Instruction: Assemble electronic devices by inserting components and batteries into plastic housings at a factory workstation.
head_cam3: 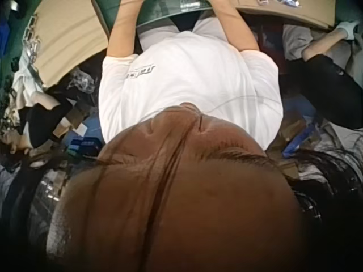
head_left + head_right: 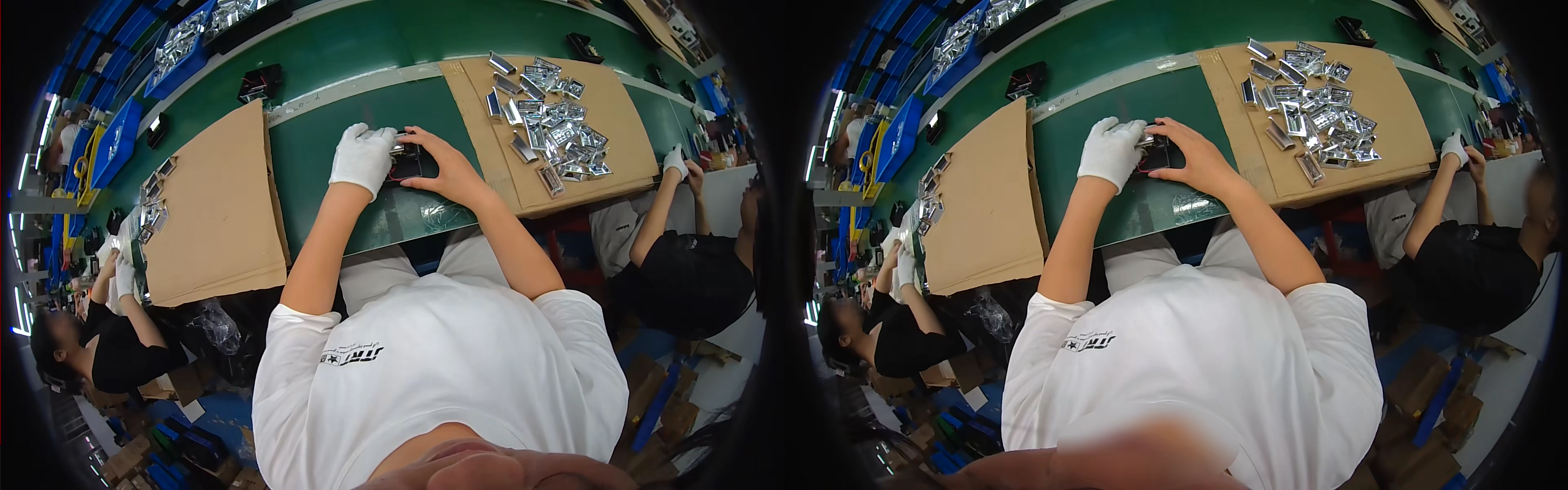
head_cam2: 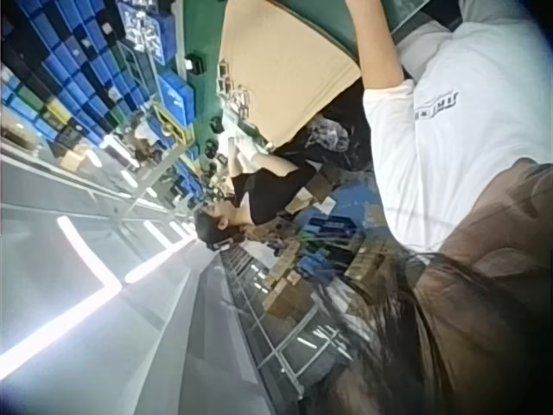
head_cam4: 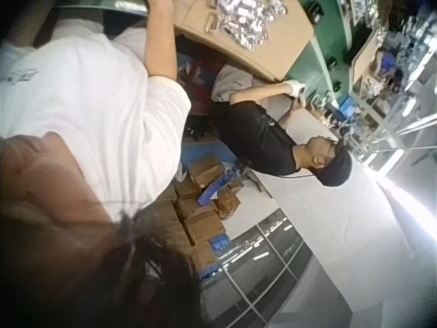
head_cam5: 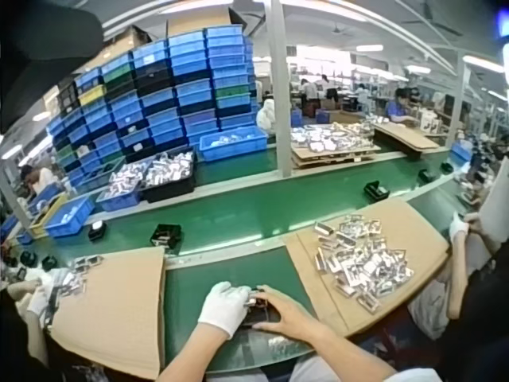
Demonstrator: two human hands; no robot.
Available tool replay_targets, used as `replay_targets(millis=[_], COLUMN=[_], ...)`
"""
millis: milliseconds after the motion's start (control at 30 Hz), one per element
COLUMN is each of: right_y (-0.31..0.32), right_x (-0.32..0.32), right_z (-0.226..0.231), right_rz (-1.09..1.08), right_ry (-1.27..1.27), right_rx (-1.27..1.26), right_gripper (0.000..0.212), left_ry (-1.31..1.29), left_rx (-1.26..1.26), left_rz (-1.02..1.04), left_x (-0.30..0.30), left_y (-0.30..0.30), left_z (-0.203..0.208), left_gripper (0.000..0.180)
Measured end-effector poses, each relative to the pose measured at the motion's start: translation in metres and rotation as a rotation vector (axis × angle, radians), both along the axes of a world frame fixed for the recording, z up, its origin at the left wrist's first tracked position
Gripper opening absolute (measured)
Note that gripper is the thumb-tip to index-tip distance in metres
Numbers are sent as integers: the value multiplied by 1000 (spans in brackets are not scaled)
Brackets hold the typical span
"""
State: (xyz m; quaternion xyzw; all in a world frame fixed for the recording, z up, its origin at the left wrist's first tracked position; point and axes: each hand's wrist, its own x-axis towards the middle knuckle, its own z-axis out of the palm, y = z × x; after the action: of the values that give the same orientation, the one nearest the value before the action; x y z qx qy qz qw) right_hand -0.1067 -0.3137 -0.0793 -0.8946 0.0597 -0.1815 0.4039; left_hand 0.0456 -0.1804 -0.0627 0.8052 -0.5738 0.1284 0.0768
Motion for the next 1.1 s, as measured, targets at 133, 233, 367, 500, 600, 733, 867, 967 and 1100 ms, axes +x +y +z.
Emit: replay_targets(millis=[133,233,367,500,600,733,867,967,1100], right_y=[1,2,4,3,1,1,1,1,-4], right_x=[-2,-4,-4,-3,-4,-3,-2,-2,-3], right_z=[4,7,10,8,6,6,6,1,16], right_rz=[-25,-45,-66,-64,-69,-87,-163,-133,-82], right_ry=[55,66,45,13,9,18,61,-5,120], right_rx=[162,223,247,199,216,217,162,170,189], right_gripper=[94,97,101,105,105,104,102,100,98], left_ry=[101,287,740,659,570,491,522,677,648], left_rx=[49,140,369,221,76,-89,-141,83,183], left_rz=[-2,67,296,58,-17,-142,-329,139,350], left_x=[-2,-1,2,8,6,4,5,17,15], left_y=[5,1,-6,5,15,27,25,-12,-36], left_z=[14,42,76,62,41,29,31,55,59], left_gripper=[36,37,40,41,40,40,41,47,52])
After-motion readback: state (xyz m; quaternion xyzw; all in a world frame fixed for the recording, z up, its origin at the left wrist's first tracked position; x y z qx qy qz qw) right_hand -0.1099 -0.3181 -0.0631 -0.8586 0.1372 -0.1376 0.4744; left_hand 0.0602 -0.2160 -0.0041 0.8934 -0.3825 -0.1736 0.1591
